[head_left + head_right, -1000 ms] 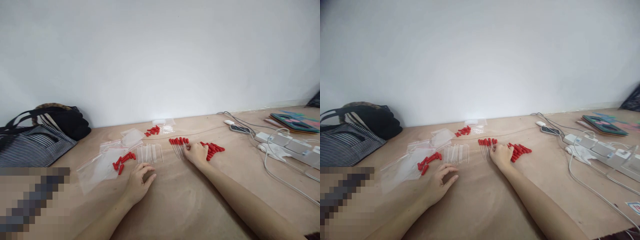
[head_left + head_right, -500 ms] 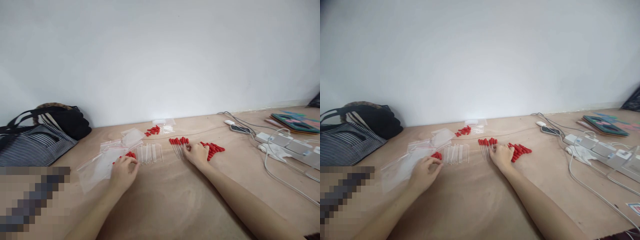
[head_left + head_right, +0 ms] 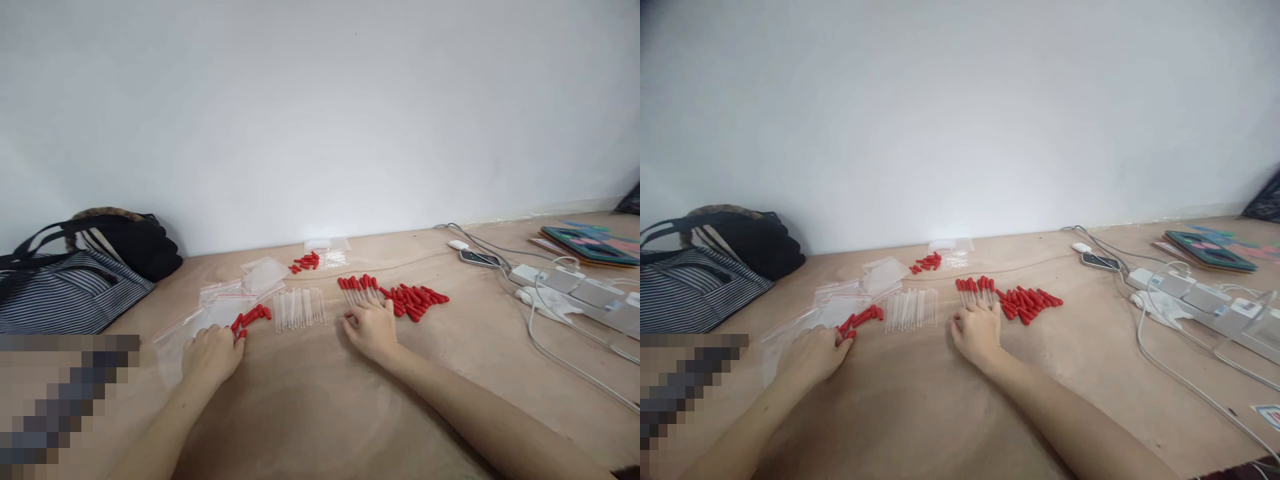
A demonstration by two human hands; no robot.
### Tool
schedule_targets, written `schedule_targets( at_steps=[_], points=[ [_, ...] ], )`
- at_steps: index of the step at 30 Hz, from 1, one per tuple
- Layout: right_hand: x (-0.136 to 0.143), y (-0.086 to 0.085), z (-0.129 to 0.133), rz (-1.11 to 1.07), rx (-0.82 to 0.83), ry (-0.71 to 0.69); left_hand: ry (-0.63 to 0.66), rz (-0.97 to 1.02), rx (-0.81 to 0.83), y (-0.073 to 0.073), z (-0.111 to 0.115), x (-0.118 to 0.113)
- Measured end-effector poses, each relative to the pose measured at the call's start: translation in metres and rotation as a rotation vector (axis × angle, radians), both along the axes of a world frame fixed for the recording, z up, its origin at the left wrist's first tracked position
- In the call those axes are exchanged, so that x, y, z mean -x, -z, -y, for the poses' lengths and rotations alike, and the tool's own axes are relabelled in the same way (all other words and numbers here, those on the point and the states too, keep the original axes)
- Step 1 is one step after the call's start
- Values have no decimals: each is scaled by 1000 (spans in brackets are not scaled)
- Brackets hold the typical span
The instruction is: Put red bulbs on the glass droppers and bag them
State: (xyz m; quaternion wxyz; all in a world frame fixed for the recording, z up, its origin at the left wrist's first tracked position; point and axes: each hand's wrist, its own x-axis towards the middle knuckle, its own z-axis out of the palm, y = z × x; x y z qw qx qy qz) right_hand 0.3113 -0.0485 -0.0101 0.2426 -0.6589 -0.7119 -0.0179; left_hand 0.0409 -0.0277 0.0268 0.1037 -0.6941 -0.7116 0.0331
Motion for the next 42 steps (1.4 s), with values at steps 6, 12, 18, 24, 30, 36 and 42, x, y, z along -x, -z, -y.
schedule_targets(
  at_steps=[6, 12, 18, 24, 30, 36, 42],
  points=[
    [32, -5, -13, -24, 128, 9, 302, 439, -43, 6, 4, -21],
    [38, -8, -22, -27, 249, 68, 515, 813, 34, 31, 17, -51],
    [26, -7, -23, 25, 273, 122, 559, 1194, 219, 49, 26, -65],
    [20, -10, -28, 68, 263, 148, 539, 1262, 287, 45, 30, -72],
    [31, -5, -46, 69, 236, 171, 576, 1230, 256, 44, 26, -69],
    [34, -6, -53, 63, 225, 177, 463, 1442, 322, 44, 23, -69],
    [8, 0, -28, -6, -9, 111, 303, 1569, 334, 38, 23, -73]
  ],
)
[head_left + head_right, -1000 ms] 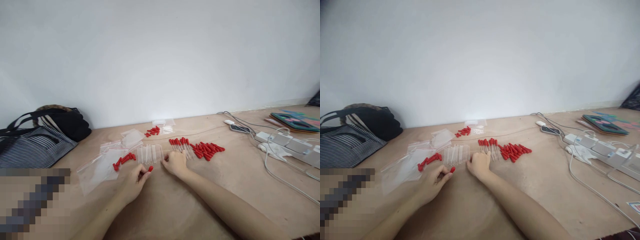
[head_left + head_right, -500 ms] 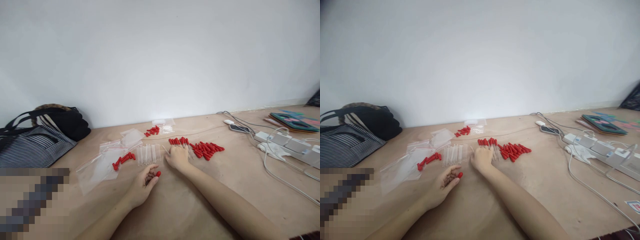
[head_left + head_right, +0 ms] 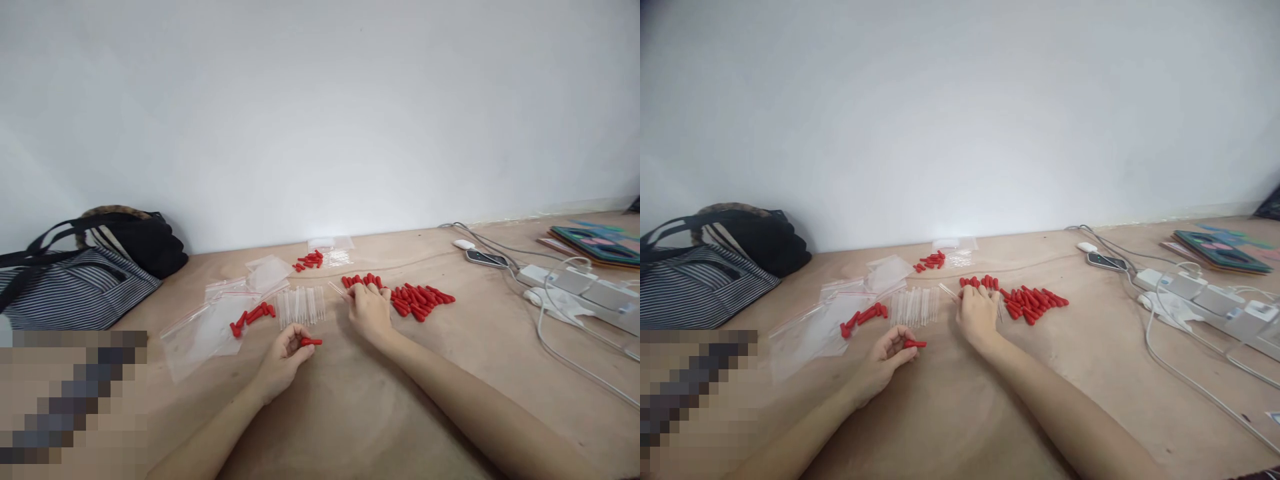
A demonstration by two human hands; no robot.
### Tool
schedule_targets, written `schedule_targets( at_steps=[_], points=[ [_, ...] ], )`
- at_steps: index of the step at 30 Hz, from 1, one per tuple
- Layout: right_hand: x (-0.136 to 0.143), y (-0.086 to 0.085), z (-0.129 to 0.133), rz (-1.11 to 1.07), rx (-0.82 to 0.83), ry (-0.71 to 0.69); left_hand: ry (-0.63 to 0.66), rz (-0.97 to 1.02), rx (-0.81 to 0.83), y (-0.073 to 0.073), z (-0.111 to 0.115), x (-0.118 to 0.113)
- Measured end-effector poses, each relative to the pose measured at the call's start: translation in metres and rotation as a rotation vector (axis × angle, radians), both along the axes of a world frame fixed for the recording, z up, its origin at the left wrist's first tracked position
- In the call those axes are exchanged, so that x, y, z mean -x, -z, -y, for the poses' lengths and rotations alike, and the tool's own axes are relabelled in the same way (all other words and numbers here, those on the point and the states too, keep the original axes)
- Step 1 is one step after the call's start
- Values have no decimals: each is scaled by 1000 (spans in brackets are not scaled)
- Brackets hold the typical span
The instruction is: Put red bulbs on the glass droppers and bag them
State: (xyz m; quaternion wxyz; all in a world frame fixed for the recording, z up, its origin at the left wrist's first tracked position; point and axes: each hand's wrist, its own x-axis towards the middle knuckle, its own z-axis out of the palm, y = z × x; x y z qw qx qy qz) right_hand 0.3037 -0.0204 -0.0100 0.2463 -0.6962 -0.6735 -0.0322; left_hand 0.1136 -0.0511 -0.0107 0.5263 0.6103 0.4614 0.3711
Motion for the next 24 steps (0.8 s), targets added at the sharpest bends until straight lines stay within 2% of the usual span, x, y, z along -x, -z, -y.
schedule_targets(
  at_steps=[4, 6, 8, 15, 20, 24],
  points=[
    [-32, 20, 23, -82, -240, -235, 3, -1, 9, 0, 0, 0],
    [-46, 28, 34, -72, -314, -359, 4, -19, -10, 1, 0, -1],
    [-54, 32, 43, -26, -347, -419, 5, -33, -21, 3, 0, -1],
    [-48, 26, 52, 23, -298, -473, 9, -70, -101, 13, -2, -1],
    [-39, 22, 56, -27, -264, -507, 8, -260, -309, 23, -4, 2],
    [-40, 20, 59, -53, -251, -518, 21, -342, -420, 23, -2, 2]
  ],
)
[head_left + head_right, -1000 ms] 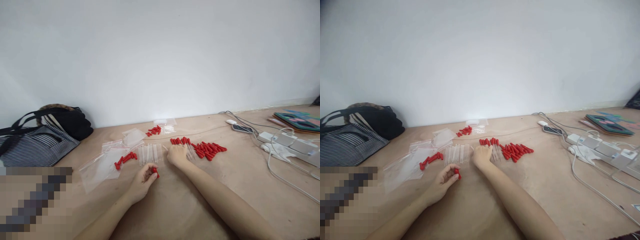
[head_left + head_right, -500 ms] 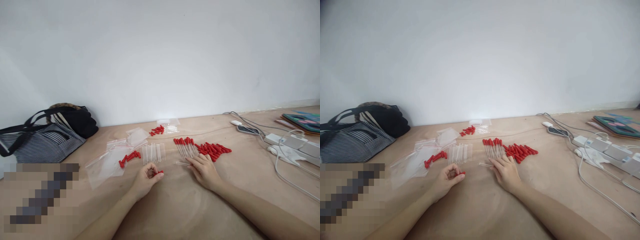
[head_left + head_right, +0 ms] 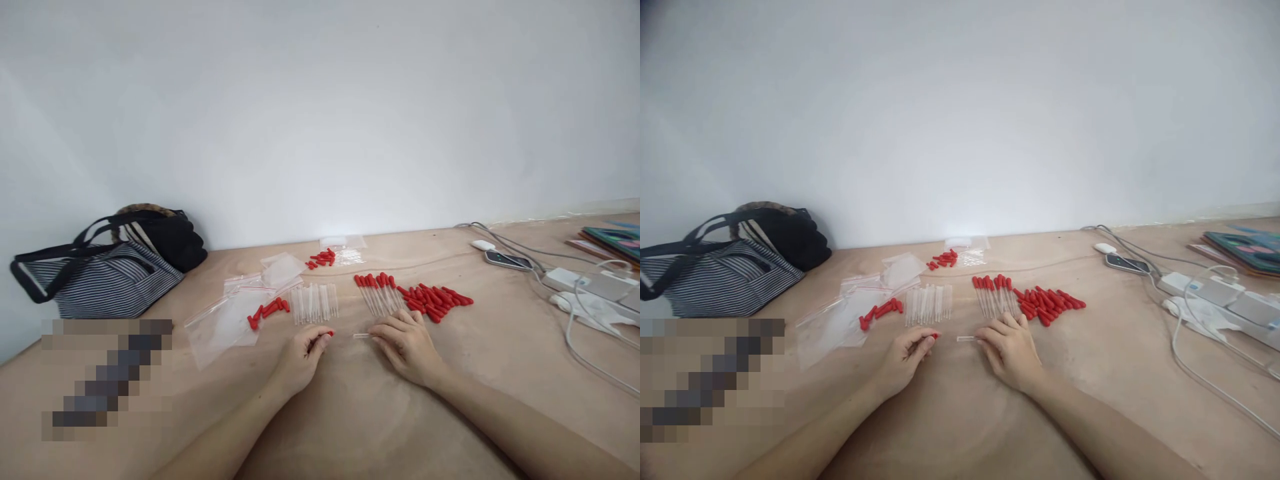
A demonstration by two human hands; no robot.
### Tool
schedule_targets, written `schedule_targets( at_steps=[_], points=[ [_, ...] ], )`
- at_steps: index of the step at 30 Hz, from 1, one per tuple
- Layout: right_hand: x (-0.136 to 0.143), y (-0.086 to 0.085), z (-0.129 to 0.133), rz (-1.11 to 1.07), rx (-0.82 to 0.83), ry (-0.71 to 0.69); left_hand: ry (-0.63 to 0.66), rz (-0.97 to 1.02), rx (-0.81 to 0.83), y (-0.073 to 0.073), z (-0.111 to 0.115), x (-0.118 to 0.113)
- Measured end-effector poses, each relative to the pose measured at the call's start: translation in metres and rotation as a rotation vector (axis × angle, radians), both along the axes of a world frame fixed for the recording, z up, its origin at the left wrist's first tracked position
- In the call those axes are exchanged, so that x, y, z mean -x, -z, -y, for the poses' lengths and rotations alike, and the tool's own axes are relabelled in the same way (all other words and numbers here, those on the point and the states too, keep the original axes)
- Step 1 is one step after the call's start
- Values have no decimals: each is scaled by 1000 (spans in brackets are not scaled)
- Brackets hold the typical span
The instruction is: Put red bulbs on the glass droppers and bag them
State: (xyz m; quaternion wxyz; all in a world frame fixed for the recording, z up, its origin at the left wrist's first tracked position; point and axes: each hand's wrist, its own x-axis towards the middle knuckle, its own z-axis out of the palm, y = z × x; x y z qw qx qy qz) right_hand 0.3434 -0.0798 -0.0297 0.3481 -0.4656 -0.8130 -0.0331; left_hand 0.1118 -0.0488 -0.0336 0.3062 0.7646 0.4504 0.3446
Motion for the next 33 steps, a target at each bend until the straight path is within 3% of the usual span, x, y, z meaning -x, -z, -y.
schedule_targets(
  at_steps=[4, 16, 33],
  points=[
    [-2, 1, 0, -11, 4, 1, 9, -25, -64, -4, 2, -2],
    [2, 0, 0, -32, -43, 14, 20, -58, -9, -12, 5, -4],
    [15, 3, 0, 36, -82, -59, 89, -72, -44, -10, 6, -10]
  ],
)
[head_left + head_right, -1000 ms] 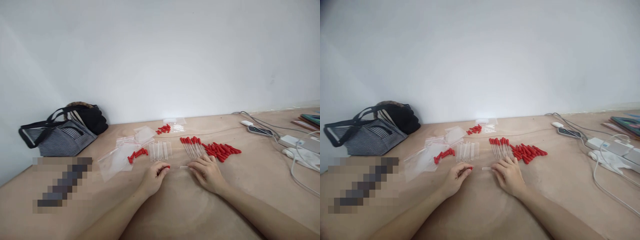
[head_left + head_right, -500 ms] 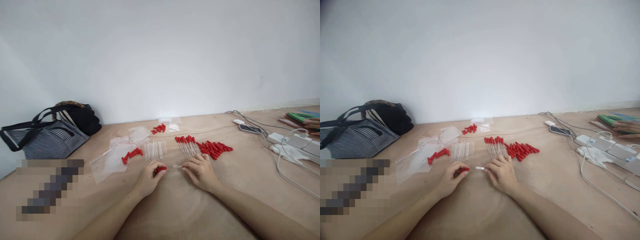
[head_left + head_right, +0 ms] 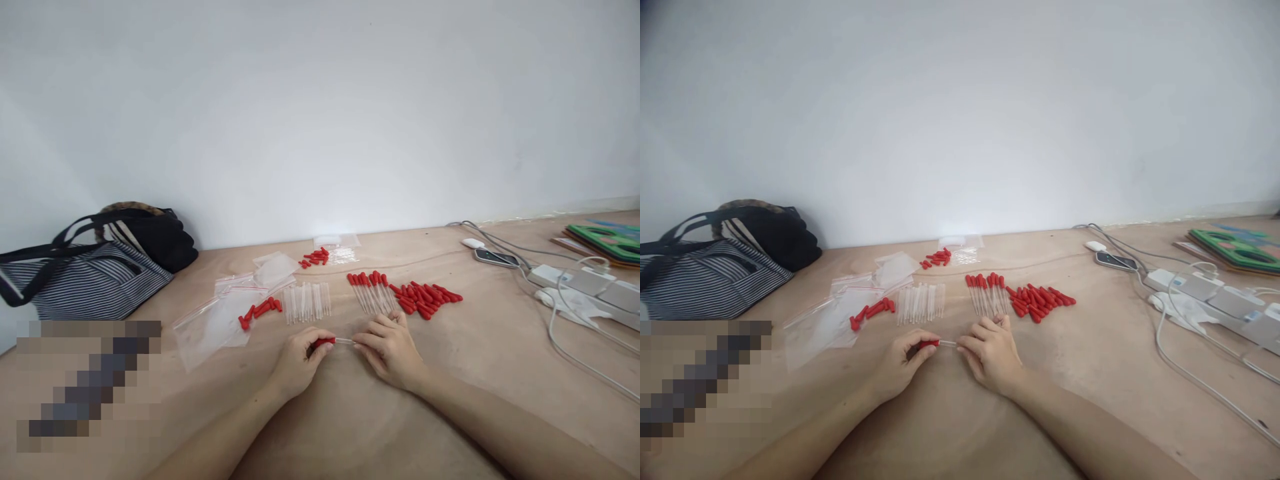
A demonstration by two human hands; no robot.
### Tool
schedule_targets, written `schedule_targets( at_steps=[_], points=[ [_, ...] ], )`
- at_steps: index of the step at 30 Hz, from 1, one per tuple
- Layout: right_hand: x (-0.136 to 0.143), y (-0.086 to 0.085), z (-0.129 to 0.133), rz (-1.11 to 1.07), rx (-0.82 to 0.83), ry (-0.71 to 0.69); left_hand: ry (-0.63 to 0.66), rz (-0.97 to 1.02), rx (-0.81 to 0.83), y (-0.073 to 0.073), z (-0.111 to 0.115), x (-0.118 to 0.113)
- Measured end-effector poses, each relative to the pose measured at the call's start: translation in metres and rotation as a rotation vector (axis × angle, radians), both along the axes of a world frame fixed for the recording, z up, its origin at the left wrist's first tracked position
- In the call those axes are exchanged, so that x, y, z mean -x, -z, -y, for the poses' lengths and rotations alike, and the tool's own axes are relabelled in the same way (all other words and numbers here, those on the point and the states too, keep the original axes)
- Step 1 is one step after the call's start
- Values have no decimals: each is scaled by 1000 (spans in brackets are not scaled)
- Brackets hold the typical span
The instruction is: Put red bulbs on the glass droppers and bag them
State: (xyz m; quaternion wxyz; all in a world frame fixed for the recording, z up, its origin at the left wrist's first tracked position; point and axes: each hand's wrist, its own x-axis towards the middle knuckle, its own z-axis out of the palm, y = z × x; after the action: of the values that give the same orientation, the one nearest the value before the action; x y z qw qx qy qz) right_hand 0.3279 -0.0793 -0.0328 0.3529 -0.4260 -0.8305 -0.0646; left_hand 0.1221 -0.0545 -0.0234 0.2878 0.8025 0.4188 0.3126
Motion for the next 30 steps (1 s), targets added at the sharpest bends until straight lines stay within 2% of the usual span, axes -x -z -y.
schedule_targets(
  at_steps=[5, 10, 18, 22, 30],
  points=[
    [4, 0, 3, 29, -30, -7, -42, 29, 1, 4, 1, -2],
    [7, 0, 7, 40, -23, -35, -69, 21, -77, 4, 3, -3],
    [7, -4, 9, 8, -88, -85, -1, 24, -137, 2, 4, -1],
    [5, -7, 9, 85, -148, -84, 37, 36, -124, -1, 6, 1],
    [-3, -3, 3, 194, -308, -143, 111, 7, -110, -8, 7, -1]
  ],
)
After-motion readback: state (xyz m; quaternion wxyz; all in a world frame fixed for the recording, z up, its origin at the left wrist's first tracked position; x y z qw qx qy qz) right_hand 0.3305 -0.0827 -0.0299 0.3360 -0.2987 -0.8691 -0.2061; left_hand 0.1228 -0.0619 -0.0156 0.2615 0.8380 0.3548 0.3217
